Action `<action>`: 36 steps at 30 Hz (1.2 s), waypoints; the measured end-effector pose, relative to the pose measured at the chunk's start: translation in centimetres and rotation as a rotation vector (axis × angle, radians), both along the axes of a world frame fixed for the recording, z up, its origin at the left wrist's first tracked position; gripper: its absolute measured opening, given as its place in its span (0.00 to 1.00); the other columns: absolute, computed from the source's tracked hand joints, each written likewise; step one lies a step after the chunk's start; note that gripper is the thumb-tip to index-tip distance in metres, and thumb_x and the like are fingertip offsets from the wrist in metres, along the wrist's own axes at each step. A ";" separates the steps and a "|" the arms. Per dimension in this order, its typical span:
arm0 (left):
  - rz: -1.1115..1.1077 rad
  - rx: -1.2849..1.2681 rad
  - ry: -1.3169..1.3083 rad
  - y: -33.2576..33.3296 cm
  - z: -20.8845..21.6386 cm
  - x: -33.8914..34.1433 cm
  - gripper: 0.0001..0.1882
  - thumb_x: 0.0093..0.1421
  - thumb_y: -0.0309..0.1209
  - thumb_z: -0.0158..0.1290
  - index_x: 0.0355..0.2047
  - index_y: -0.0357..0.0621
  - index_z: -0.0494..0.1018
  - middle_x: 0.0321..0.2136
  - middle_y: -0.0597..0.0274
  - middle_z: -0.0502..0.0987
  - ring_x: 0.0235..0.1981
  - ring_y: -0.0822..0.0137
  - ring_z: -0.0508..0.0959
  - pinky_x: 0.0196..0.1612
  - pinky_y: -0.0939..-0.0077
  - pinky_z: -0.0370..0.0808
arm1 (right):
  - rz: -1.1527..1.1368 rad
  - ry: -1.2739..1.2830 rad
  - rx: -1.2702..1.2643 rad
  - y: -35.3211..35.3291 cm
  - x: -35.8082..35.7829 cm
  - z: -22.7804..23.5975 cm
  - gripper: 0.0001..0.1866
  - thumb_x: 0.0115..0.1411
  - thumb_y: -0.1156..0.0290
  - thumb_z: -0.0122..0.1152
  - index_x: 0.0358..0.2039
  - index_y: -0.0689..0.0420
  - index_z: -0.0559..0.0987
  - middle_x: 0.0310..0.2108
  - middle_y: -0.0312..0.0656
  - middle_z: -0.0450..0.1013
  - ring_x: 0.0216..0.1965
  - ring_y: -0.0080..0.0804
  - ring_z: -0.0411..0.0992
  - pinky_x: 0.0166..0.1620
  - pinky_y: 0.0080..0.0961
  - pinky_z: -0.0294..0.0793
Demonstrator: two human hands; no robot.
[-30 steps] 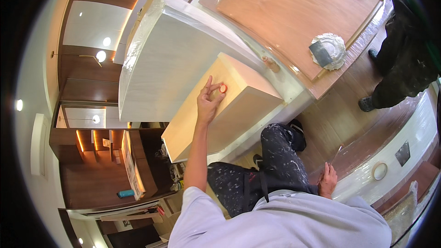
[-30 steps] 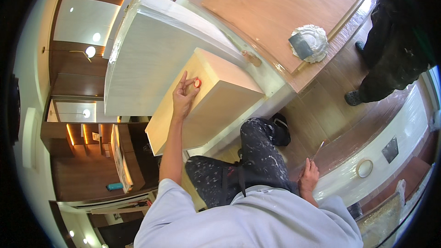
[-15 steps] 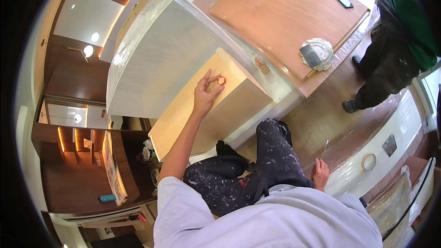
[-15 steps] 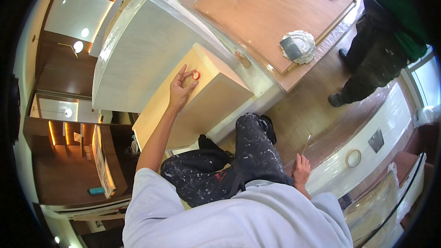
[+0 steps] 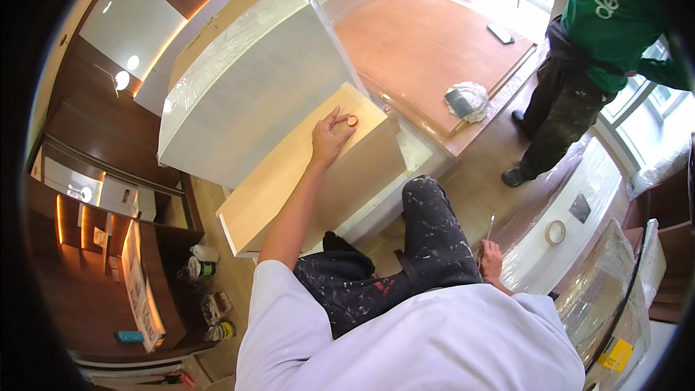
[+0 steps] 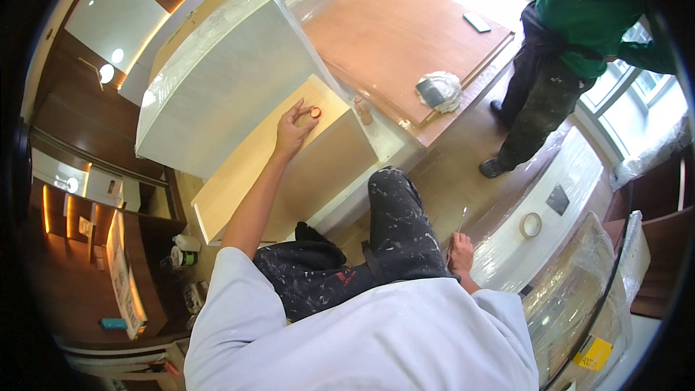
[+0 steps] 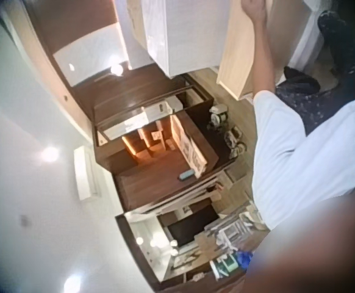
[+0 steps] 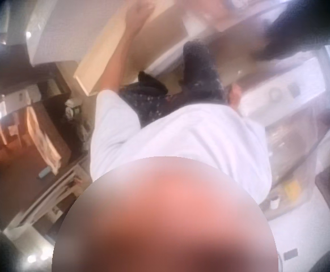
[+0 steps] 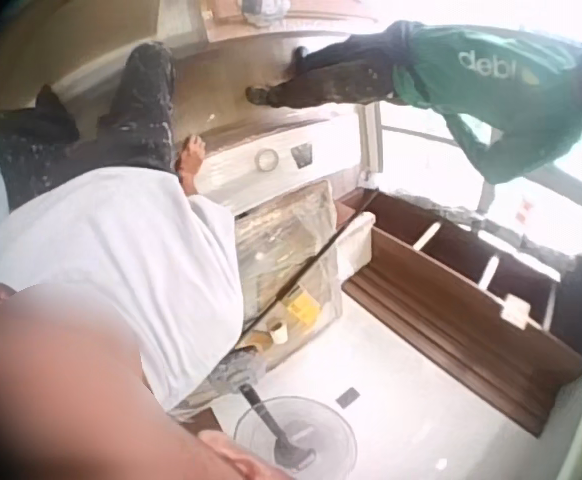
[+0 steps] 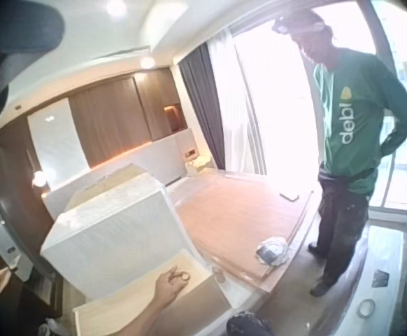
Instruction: The person inserts a wooden drawer into a white cabinet, retrieves a plastic bag containing a bottle and brush from a drawer, then pours liquid from the bottle into the cap and applies it to the drawer edge with the brush.
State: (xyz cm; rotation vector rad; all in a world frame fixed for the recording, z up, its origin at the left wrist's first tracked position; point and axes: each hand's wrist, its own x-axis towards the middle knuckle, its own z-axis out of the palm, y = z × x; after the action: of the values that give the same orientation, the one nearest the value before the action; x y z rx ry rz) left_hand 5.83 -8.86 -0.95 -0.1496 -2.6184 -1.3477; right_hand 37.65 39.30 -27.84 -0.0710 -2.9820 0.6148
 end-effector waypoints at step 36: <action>0.004 -0.436 0.118 1.1 3.4 0.4 0.31 0.56 0.44 0.68 0.55 0.38 0.79 0.52 0.53 0.78 0.57 0.53 0.75 0.63 0.59 0.70 | -0.024 -0.126 -0.100 0.2 -0.3 2.3 0.16 0.65 0.71 0.59 0.54 0.51 0.77 0.47 0.43 0.75 0.50 0.46 0.74 0.49 0.43 0.76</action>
State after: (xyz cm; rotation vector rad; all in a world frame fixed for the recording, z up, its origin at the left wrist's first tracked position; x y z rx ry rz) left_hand 6.22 -7.75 2.46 -0.2749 -2.7640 -0.7216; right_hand 37.38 39.51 -25.55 -0.1581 -3.0635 0.7847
